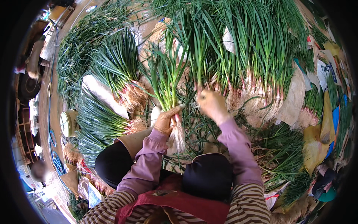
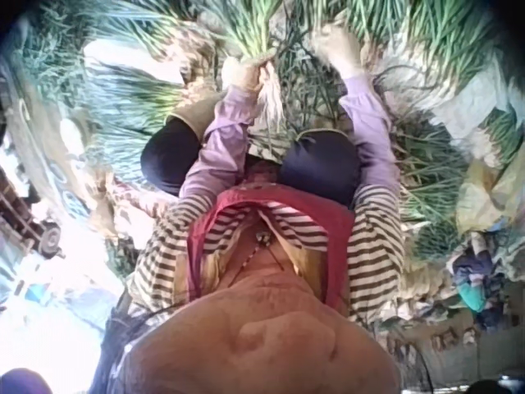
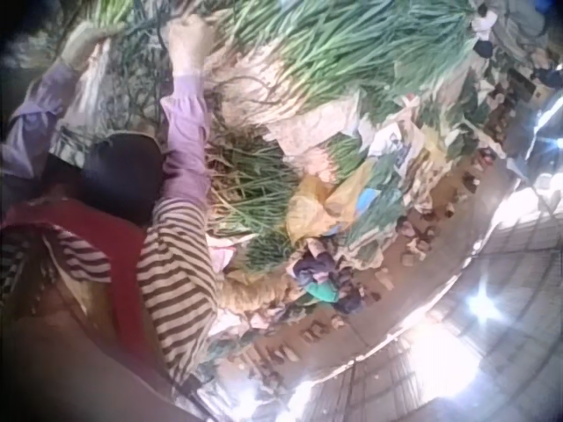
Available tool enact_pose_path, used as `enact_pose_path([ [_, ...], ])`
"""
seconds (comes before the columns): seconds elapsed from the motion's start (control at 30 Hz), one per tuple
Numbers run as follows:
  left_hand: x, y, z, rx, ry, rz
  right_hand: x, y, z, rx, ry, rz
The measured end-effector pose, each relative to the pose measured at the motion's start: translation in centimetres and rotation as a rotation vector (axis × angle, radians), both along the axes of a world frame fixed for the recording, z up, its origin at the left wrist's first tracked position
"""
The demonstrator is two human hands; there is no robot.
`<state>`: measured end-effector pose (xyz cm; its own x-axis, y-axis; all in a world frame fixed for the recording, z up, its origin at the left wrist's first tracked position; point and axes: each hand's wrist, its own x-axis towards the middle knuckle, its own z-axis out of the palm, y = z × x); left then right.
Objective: The person cleans green onions by hand, removing the outer layers, and organizes them into a bunch on the floor.
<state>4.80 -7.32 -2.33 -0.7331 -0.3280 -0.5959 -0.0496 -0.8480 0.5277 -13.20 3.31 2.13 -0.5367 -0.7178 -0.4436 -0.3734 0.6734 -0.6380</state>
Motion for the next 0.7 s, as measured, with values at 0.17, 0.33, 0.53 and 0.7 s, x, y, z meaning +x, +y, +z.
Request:
enact_pose_path([
  [0.17, -1.4, 2.8, 0.4, -0.042, -0.108, -0.067, 3.0, 3.1, -0.9, -0.125, -0.497, -0.064],
  [0.33, -2.2, 3.2, 1.4, -0.126, -0.112, -0.053, -0.1, -0.6, -4.4, -0.498, -0.744, -0.487],
  [0.53, -0.8, 2.0, 2.2, -0.205, -0.041, 0.050, 4.0, -0.6, -4.0, -0.043, -0.249, -0.151],
  [0.7, -0.6, 0.5, 3.6, -0.168, -0.040, -0.012, 3.6, 1.3, -3.5, 0.702, 0.110, 0.828],
])
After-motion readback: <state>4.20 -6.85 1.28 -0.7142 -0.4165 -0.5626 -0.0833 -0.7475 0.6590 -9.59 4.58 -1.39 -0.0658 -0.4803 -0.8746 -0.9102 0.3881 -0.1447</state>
